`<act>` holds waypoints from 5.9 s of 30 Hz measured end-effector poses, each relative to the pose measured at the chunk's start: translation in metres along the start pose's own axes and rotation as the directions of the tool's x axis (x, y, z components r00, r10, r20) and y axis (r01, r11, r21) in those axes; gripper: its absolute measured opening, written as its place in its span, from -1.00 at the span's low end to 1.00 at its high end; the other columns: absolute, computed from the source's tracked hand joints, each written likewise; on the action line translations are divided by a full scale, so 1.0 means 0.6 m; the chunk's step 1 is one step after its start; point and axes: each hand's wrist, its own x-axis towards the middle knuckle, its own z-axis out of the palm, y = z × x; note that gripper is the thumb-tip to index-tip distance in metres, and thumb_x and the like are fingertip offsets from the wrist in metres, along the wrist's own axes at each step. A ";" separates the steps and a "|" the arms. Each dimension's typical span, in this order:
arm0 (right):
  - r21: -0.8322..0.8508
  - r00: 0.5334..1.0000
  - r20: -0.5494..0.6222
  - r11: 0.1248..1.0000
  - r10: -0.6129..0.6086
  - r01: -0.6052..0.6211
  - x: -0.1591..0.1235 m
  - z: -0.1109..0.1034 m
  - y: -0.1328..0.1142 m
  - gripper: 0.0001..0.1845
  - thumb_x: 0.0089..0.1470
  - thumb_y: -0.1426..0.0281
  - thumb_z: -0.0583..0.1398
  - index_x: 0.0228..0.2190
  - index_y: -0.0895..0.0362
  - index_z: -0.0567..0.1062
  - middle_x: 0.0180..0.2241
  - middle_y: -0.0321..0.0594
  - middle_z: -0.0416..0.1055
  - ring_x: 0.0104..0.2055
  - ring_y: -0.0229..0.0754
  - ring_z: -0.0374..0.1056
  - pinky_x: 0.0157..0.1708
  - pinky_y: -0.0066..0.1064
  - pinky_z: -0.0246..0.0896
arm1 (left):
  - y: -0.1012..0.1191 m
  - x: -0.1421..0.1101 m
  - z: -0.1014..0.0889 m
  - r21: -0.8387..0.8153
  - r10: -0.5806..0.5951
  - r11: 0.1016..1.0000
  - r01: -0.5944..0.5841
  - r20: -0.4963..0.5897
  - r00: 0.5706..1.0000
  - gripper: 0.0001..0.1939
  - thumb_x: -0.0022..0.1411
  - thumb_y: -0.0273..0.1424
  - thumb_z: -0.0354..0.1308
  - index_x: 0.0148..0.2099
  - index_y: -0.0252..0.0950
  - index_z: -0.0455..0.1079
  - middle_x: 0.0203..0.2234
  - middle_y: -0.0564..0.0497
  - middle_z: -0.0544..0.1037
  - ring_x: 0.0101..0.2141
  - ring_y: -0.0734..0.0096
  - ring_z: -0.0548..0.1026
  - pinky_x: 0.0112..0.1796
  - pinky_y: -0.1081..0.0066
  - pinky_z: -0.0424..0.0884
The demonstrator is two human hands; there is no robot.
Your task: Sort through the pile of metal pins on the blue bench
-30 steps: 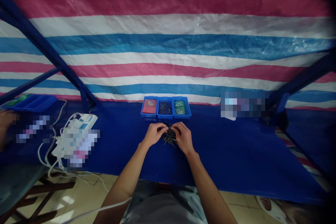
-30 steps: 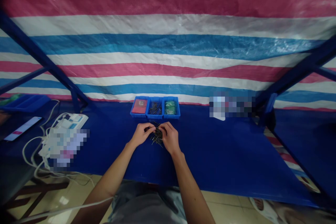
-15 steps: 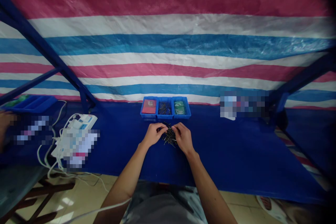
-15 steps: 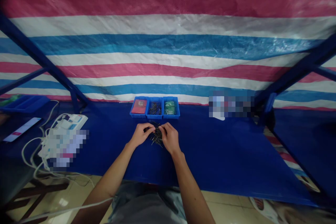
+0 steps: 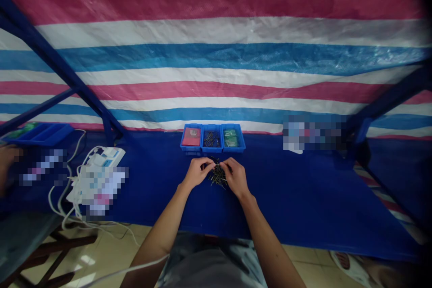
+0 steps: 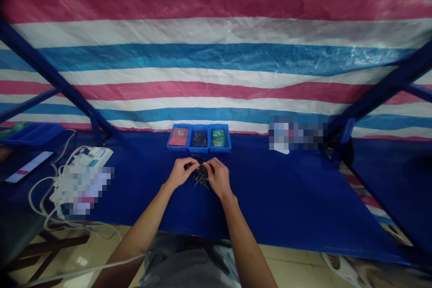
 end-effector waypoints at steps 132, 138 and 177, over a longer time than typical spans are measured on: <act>-0.471 0.989 0.106 0.881 0.104 -0.043 0.006 -0.010 0.060 -0.84 0.25 0.47 0.14 -0.33 0.06 0.52 -0.27 -0.21 0.46 -0.18 -0.08 0.28 -0.24 -0.30 0.00 | -0.018 0.009 0.000 0.129 -0.123 0.983 0.134 -0.091 0.988 -0.62 0.37 -0.13 0.04 -0.18 -0.27 0.58 -0.60 0.09 0.54 -0.54 0.48 0.44 -0.37 0.53 0.29; -0.340 0.986 0.130 0.939 0.103 -0.053 0.007 -0.016 0.075 -0.82 0.19 0.50 0.19 -0.29 0.03 0.58 -0.22 -0.20 0.48 -0.15 -0.07 0.30 -0.19 -0.29 0.06 | -0.016 0.009 0.001 0.134 -0.127 0.981 0.138 -0.084 0.988 -0.61 0.37 -0.13 0.03 -0.18 -0.27 0.58 -0.59 0.08 0.55 -0.54 0.46 0.43 -0.38 0.53 0.28; 0.030 0.999 -0.047 1.000 0.002 -0.001 0.004 -0.014 0.010 -0.80 0.26 0.34 0.13 -0.30 0.06 0.56 -0.25 -0.15 0.54 -0.19 -0.08 0.43 -0.12 -0.24 0.34 | -0.017 0.004 0.001 -0.012 -0.073 0.997 0.073 -0.014 0.997 -0.65 0.31 -0.17 0.15 -0.17 -0.34 0.60 -0.55 0.01 0.58 -0.58 0.51 0.36 -0.47 0.52 0.25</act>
